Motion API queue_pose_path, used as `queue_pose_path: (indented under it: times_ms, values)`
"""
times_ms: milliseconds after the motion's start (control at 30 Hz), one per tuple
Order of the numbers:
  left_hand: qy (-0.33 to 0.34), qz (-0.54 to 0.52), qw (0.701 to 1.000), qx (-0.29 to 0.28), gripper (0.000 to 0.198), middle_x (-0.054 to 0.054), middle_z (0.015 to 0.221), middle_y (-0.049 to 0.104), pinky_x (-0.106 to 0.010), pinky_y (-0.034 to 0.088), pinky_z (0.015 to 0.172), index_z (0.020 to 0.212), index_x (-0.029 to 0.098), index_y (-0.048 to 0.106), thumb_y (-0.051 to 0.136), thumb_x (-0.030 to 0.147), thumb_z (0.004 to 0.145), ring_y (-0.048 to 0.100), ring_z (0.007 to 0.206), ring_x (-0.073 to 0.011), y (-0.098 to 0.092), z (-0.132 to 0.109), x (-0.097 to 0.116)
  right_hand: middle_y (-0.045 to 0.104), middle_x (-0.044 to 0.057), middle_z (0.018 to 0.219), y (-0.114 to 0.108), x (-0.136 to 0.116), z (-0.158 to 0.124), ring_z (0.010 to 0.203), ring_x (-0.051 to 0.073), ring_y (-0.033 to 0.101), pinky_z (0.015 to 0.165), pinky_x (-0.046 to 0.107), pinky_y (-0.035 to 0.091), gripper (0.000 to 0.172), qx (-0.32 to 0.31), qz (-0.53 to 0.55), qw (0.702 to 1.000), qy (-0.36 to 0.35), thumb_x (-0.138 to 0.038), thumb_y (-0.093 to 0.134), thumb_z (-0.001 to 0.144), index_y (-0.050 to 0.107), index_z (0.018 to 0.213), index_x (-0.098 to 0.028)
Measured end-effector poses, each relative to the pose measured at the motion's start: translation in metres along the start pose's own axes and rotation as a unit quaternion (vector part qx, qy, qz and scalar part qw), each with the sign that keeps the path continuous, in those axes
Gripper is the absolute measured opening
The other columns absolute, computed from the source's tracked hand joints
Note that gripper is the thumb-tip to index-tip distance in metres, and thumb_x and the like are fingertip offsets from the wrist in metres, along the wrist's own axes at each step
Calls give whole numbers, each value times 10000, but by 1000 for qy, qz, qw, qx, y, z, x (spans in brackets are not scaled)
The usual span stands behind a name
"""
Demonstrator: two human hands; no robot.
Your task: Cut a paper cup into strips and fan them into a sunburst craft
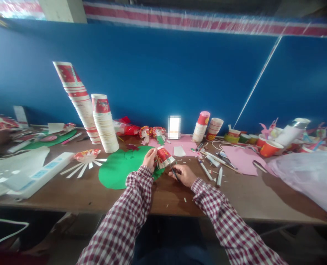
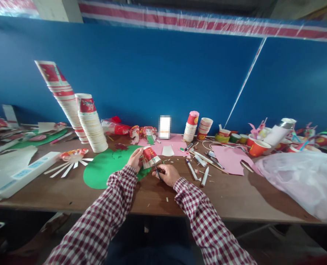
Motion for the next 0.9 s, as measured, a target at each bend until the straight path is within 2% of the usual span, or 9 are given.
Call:
queue_pose_path:
  times_ms: [667, 900]
  values:
    - [-7, -19, 1000, -9, 206, 25, 580, 593, -246, 474, 527, 742, 157, 549, 676, 292, 653, 551, 486, -102, 3, -2, 0, 543, -1, 590, -1, -1, -1, 510, 102, 439, 471, 198, 311, 333, 3, -28, 1000, -10, -463, 511, 791, 622, 796, -149]
    - [-2, -20, 1000, -20, 232, 17, 597, 608, -247, 479, 531, 744, 156, 543, 685, 309, 643, 572, 509, -111, 0, 1, -2, 567, 9, 616, -1, 0, 0, 546, 110, 471, 504, 200, 336, 333, 8, -30, 999, -14, -458, 518, 790, 625, 793, -143]
Point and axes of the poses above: each hand's wrist, its own z-axis towards the middle knuckle, its own y-axis out of the palm, x = y × z, the point moved 1 cm from there along z, towards the middle knuckle
